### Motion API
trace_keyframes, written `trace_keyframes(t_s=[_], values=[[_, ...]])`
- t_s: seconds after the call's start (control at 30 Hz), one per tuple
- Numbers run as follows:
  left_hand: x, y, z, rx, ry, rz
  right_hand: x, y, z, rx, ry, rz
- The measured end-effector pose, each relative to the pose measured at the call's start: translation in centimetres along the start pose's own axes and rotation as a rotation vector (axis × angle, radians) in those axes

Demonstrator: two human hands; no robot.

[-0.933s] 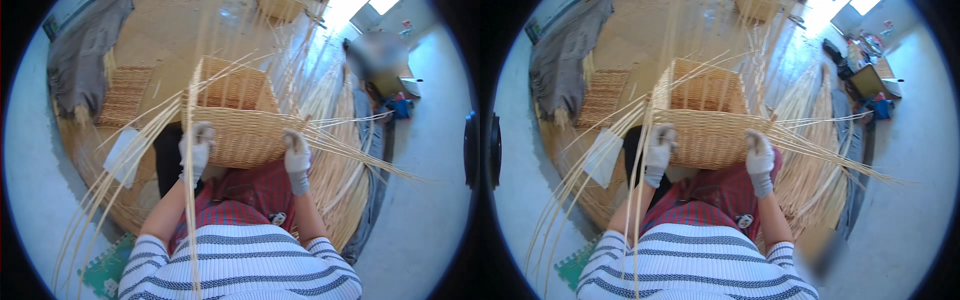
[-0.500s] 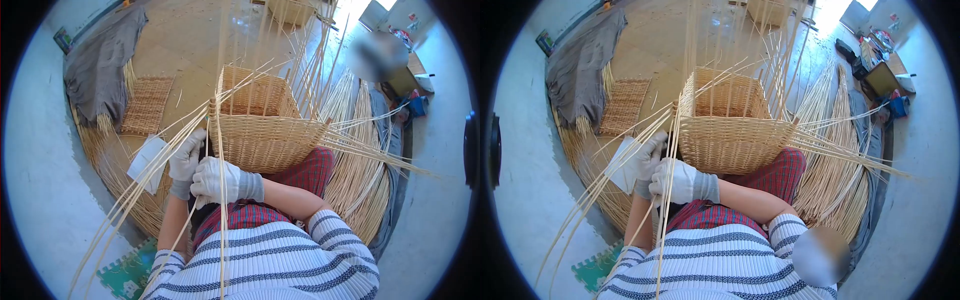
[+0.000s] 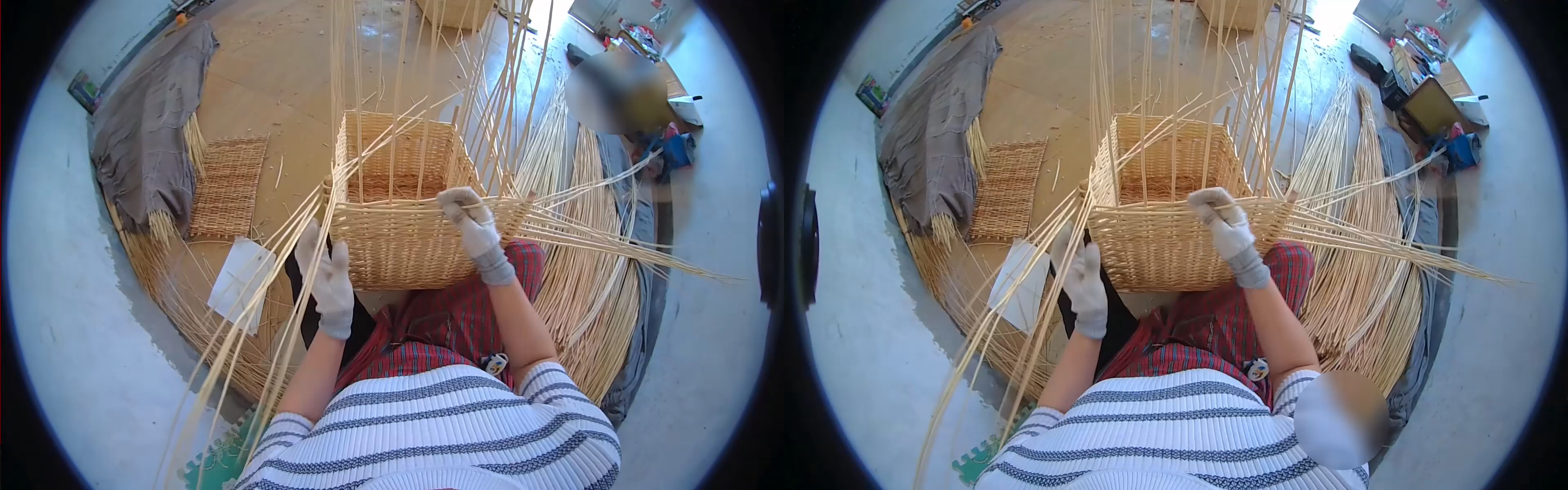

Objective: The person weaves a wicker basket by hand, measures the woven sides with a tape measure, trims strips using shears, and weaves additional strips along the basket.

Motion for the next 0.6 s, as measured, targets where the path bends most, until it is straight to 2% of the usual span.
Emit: trace_keyframes(t_s=[0.03, 0.07, 0.1, 0.17, 0.23, 0.3, 0.37, 0.4, 0.43, 0.47, 0.5, 0.57, 0.6], values=[[2.4, -1.1, -0.2, -0.014, 0.043, 0.117, 0.5, 0.5, 1.4, 0.063, 0.348, -0.048], [2.7, -2.5, -0.7, -0.007, 0.043, 0.126, -1.3, 0.7, 3.4, 0.013, 0.356, -0.158], [2.4, -4.2, -2.2, 0.066, -0.078, 0.084, -1.6, 1.0, 3.2, 0.008, 0.361, -0.161], [2.8, -6.6, -3.3, 0.134, -0.187, 0.034, -0.9, 0.4, 2.6, -0.075, 0.428, -0.047], [7.5, -7.7, -5.4, 0.421, -0.057, 0.309, -0.7, 0.3, 2.2, -0.121, 0.461, -0.014], [8.0, -7.8, -5.4, 0.396, -0.06, 0.265, -0.1, 1.2, 1.3, -0.173, 0.49, 0.006], [7.3, -8.0, -4.9, 0.29, -0.056, 0.133, 1.7, 1.6, -0.2, -0.246, 0.284, 0.092], [7.2, -8.5, -5.2, 0.287, -0.051, 0.128, 4.9, 0.0, -3.6, -0.048, 0.46, 0.286], [8.0, -8.7, -5.2, 0.288, -0.015, 0.214, 7.8, -1.1, -7.4, 0.147, 0.632, 0.47], [8.8, -8.4, -5.0, 0.289, 0.013, 0.305, 8.6, -3.4, -9.3, 0.168, 0.748, 0.448], [8.6, -8.0, -4.9, 0.288, 0.004, 0.302, 8.2, -6.8, -11.3, 0.193, 0.859, 0.434], [7.3, -8.3, -4.3, 0.165, 0.055, 0.233, 6.9, -10.9, -17.2, 0.328, 0.999, 0.88], [7.2, -8.2, -4.5, 0.144, 0.126, 0.259, 6.5, -12.3, -18.7, 0.315, 0.997, 0.884]])
Point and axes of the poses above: each hand's wrist, its own y-axis away from the middle knuckle, its own z-axis out of the back of the hand, x = y × z, the point moved 10 cm from there along -y, towards the middle knuckle, and after that the axes turned 13 degrees about z, right-handed, at the moved point
